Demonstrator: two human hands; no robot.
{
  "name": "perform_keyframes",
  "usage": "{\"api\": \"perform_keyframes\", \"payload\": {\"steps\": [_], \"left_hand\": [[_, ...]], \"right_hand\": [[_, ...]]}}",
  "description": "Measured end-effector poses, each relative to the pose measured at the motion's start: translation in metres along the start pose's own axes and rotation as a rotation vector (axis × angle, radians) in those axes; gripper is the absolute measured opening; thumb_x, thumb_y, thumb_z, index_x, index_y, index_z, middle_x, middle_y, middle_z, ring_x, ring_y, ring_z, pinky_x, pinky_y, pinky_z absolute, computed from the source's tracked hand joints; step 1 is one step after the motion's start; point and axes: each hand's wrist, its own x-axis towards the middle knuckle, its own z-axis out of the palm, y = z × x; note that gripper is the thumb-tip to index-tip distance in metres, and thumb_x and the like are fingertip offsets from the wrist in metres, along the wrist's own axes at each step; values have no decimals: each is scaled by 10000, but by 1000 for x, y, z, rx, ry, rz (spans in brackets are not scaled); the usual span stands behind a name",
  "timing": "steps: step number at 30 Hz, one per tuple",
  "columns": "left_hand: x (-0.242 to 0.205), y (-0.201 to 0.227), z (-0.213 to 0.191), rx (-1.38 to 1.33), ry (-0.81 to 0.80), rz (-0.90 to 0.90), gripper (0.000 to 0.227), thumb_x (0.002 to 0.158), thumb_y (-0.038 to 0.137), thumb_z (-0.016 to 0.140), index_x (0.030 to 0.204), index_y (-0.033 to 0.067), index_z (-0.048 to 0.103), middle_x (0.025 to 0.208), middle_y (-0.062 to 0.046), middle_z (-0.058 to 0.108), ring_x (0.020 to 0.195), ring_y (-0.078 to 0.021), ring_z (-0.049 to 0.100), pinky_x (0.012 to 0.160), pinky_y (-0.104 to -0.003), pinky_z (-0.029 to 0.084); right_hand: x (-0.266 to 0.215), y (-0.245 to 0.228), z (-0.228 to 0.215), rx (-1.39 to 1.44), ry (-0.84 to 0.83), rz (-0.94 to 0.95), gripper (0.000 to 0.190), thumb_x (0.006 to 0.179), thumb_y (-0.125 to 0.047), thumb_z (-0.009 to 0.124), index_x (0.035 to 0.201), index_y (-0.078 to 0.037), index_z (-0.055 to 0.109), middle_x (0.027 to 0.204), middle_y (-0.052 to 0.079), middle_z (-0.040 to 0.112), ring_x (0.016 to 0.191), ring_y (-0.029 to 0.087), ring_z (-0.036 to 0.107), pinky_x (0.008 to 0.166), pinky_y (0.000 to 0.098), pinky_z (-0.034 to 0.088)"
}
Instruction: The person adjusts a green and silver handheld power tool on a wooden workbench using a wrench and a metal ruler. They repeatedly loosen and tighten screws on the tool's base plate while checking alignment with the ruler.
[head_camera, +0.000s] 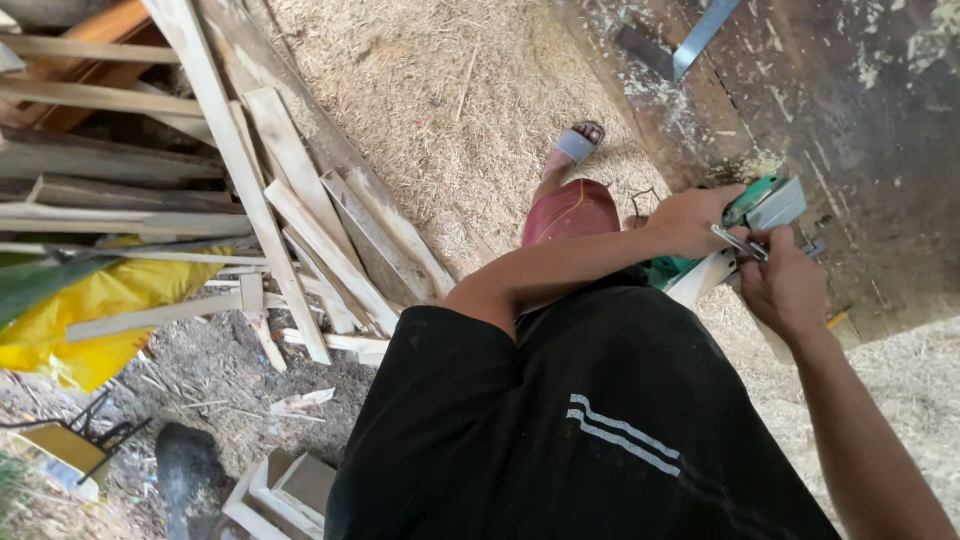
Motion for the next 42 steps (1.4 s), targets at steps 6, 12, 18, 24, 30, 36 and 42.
{"api": "perform_keyframes", "payload": {"steps": [6, 12, 18, 24, 30, 36, 42], "left_hand": [[2, 3, -5, -27, 6, -24, 667, 794, 509, 678, 1398, 261, 541, 1016, -132, 769, 909, -363, 738, 750, -466, 574], [8, 8, -8, 15, -49, -124, 747, 781, 542, 658, 1435, 212, 512, 981, -143, 781, 885, -358, 749, 758, -461, 585], [0, 21, -12, 23, -18, -138, 775, 763, 550, 659, 1448, 218, 517, 977, -151, 776, 871, -369, 742, 749, -472, 577], [-4, 21, 0, 43, 19, -141, 854, 747, 569, 663, 1497, 205, 476, 966, -131, 782, 851, -339, 757, 750, -442, 587], [-3, 18, 2, 65, 14, -142, 842, 765, 582, 703, 1497, 224, 494, 962, -141, 775, 873, -354, 746, 769, -452, 581], [0, 17, -3, 10, 17, -119, 817, 770, 577, 734, 1491, 260, 515, 996, -140, 776, 913, -360, 745, 775, -448, 580], [-2, 15, 6, 32, 15, -160, 842, 787, 598, 742, 1519, 273, 480, 1044, -119, 777, 941, -335, 757, 796, -423, 579]], "right_hand": [[-8, 5, 6, 187, 109, -104, 362, 1029, -286, 679, 1259, -25, 579, 1060, 262, 684, 969, 466, 665, 792, 527, 524], [-6, 20, 32, 216, 286, -250, 172, 1156, -215, 600, 1188, -46, 597, 980, 192, 643, 891, 412, 643, 799, 483, 500], [-9, 16, 53, 195, 410, -256, 179, 1121, -212, 620, 1142, -35, 597, 988, 183, 625, 914, 420, 630, 810, 514, 490], [-23, 23, 68, 266, 421, -135, 219, 1125, -253, 642, 1110, -38, 603, 970, 177, 624, 912, 426, 629, 783, 512, 486], [-20, 28, 73, 326, 456, -104, 240, 1156, -260, 642, 1065, -39, 618, 929, 174, 638, 877, 412, 638, 805, 502, 499], [-11, 22, 69, 368, 480, -58, 235, 1138, -252, 654, 1033, -45, 622, 945, 167, 645, 874, 395, 642, 770, 477, 502], [-16, 17, 65, 442, 449, 27, 264, 1165, -270, 646, 1062, -29, 621, 914, 165, 652, 850, 370, 660, 756, 445, 507]]}}
